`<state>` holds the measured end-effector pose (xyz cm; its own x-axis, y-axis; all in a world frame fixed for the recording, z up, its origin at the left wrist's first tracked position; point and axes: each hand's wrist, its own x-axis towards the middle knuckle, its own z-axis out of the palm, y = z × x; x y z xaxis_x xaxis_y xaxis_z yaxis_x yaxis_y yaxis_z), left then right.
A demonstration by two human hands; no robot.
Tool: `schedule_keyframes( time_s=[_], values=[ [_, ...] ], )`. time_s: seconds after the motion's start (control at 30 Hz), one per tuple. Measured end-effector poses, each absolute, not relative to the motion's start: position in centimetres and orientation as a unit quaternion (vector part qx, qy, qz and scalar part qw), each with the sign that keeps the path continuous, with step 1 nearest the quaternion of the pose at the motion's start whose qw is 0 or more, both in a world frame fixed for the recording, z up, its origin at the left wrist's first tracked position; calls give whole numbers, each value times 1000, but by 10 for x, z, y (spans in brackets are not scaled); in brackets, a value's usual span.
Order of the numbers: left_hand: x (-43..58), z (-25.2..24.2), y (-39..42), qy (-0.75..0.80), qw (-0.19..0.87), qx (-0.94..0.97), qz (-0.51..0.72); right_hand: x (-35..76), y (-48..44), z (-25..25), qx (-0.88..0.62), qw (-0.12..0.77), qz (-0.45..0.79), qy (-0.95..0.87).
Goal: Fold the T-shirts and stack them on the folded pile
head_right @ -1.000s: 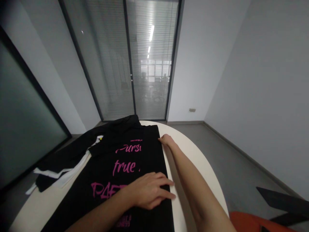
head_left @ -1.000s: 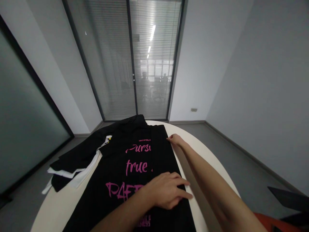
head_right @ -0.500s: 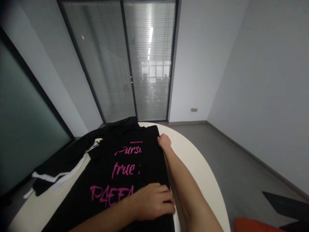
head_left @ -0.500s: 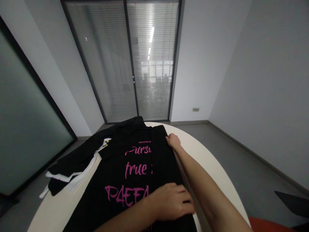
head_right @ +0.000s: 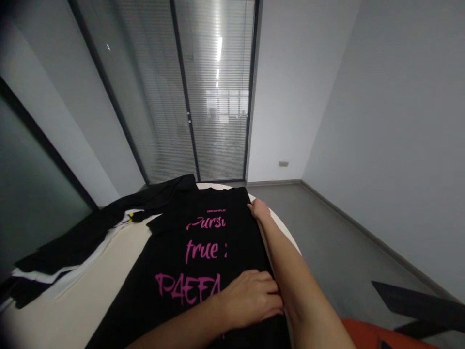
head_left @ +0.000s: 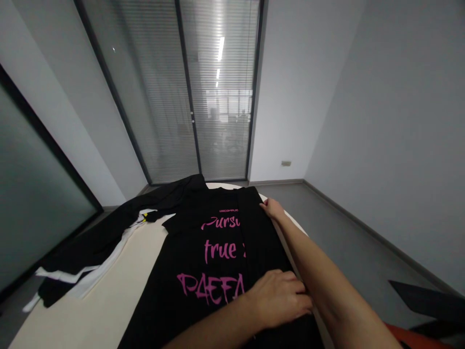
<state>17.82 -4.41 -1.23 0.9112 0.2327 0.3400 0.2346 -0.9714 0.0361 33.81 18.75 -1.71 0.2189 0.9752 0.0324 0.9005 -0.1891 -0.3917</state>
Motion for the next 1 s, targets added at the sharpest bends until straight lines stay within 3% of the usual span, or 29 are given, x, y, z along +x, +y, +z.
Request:
schedule_keyframes(
  time_s=[0.2,0.47,0.6,0.73,1.0],
  values=[
    [135,5,-31,-152,-97,-967,-181,339,176,-15,-737,172,109,-645],
    [-16,-4,31,-565,57,-773,-284,280,151,3,-709,176,50,-681],
    [-81,-21,47,-662,80,-677,-311,234,149,6,-688,179,66,-700],
    [-110,-32,55,-683,-1,-653,-326,182,154,3,-672,188,102,-709],
    [-132,-37,82,-673,-138,-522,-505,77,183,1,-643,252,225,-687]
  ],
)
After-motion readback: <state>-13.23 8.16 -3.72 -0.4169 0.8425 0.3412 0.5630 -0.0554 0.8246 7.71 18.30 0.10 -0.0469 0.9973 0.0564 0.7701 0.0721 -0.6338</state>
